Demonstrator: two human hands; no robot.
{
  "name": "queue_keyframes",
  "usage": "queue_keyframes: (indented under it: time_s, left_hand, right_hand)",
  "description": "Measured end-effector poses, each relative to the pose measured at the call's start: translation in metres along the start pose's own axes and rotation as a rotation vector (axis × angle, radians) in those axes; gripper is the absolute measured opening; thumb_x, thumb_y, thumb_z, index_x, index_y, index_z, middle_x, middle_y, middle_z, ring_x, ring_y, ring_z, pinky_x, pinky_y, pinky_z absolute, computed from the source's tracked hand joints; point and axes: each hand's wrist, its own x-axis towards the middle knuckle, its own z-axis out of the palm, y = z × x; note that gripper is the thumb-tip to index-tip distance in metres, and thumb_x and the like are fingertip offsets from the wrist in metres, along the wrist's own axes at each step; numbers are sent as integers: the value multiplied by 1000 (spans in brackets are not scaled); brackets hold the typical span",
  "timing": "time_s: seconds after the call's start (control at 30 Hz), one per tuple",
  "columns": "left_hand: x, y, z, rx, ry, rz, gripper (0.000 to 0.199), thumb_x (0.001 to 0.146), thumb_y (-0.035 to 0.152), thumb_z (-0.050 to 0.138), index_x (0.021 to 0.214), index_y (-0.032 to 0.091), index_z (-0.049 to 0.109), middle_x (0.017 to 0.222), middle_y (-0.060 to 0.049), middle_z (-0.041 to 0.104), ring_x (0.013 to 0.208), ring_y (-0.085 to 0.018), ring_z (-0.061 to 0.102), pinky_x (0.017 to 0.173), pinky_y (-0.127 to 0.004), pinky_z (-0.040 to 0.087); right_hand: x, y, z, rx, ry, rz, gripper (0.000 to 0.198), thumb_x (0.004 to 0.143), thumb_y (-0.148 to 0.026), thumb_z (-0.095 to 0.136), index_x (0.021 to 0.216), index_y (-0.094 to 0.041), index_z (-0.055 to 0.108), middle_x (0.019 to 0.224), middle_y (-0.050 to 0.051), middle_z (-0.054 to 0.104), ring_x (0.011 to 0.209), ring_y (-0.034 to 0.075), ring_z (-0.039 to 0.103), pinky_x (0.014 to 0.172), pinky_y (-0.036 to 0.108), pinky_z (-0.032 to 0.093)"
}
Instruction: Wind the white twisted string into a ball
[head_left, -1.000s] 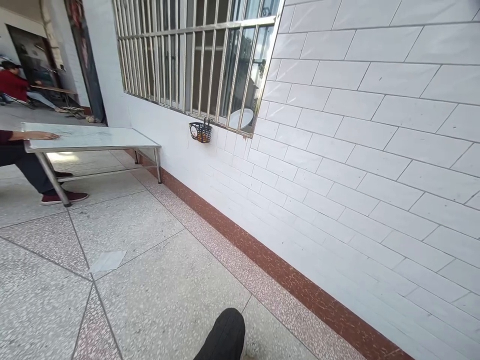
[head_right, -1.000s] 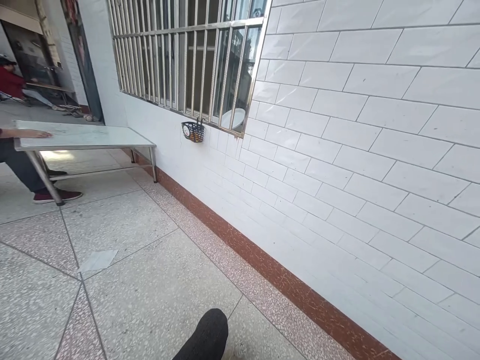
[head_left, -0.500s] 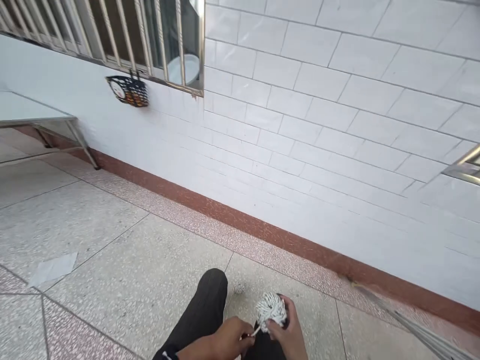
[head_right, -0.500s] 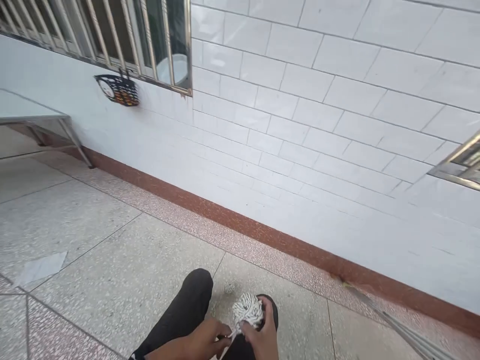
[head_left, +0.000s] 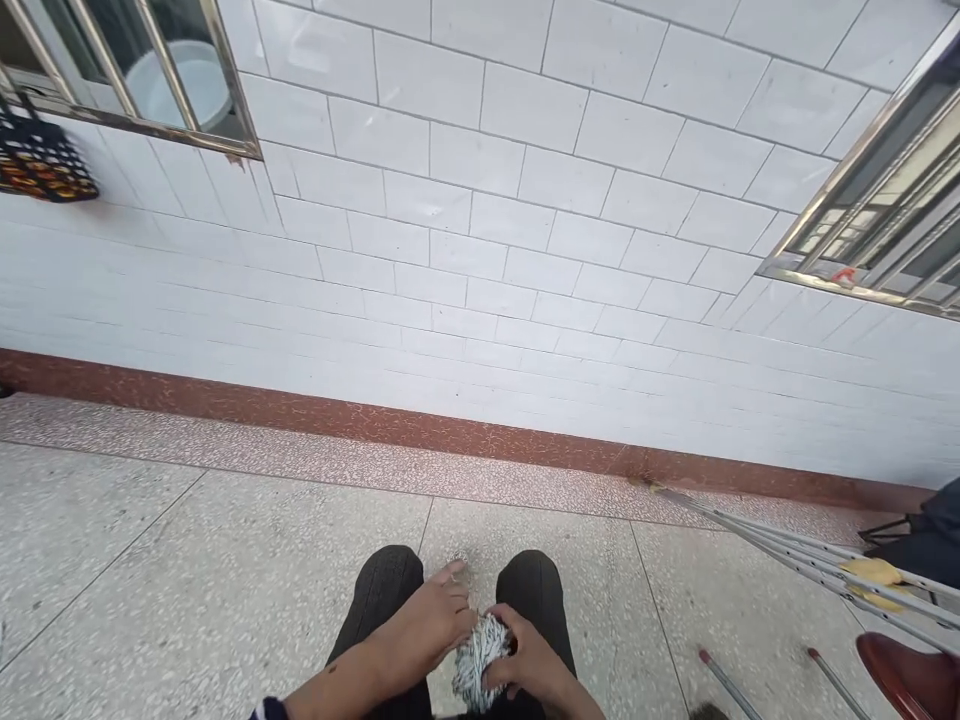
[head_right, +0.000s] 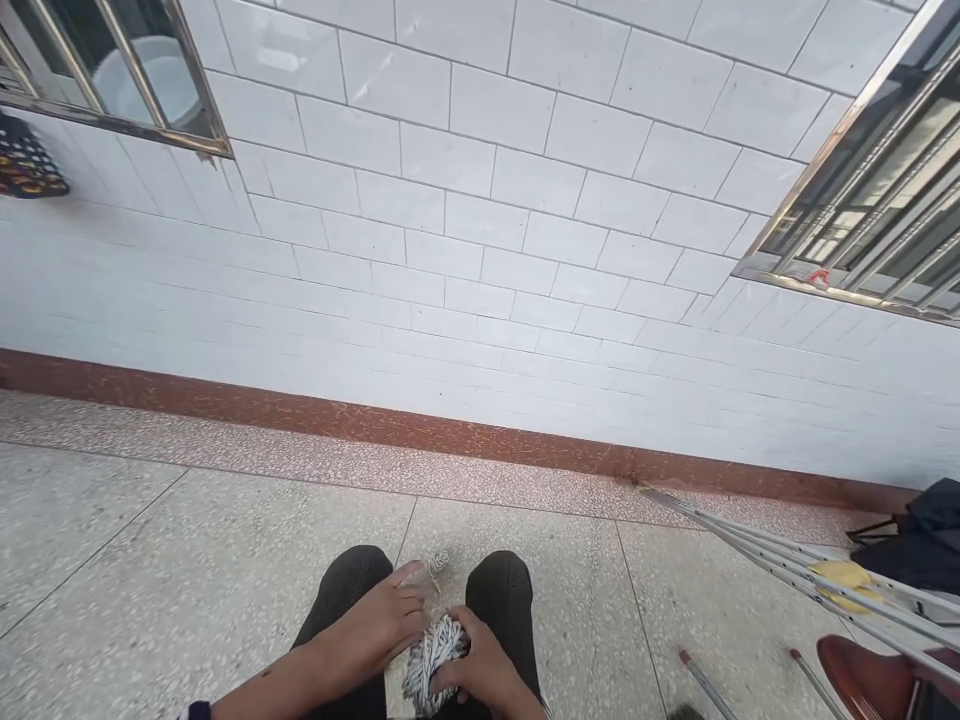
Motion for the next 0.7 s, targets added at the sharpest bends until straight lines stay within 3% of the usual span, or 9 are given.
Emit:
queue_keyframes:
  time_s: [0.1,0.23,0.3,0.4,0.57,0.7]
  left_hand:
    - [8,-4,-9,-29,-34,-26,24,93,12,40,78,18,59,76,-2,64,82,-18,60,115,-45,21]
    - [13,-4,-6,-357,4,-252,31,96,23,38,77,18,62,76,-2,65,78,-16,60,106,-39,34]
    - [13,-2,3,-562,11,-369,34,96,33,40,78,17,64,77,-3,67,78,-17,60,93,-33,43]
    - [13,3,19,-729,-1,-503,39,93,40,40,76,15,64,78,-4,67,78,-18,59,75,-27,45]
    - [10,11,33,-622,-107,-538,37,91,33,39,61,16,52,65,-1,59,69,-15,56,69,-25,39]
    - [7,14,35,-578,-126,-535,33,87,28,43,57,16,47,62,-1,59,68,-15,57,70,-26,38]
  right_hand:
    - [-15,-7,-1,179,-140,16,65,49,-27,77,110,-23,59,94,2,67,72,19,63,47,20,41]
    - [-36,-27,-3,626,-235,-119,66,44,-17,78,107,-22,60,97,2,66,83,21,64,58,24,50]
    - [-43,-38,-6,706,-167,-199,67,44,-12,78,108,-23,59,99,2,66,85,22,64,58,25,50]
    - [-40,-50,-14,727,2,-237,68,50,-17,80,113,-22,56,102,5,65,82,22,64,57,27,51]
    - [-13,-56,-22,524,468,-255,65,59,-34,79,114,-21,48,90,3,62,78,21,60,60,32,54]
    - [0,-57,-28,388,590,-309,62,61,-32,75,116,-22,48,92,2,61,81,22,59,65,34,53]
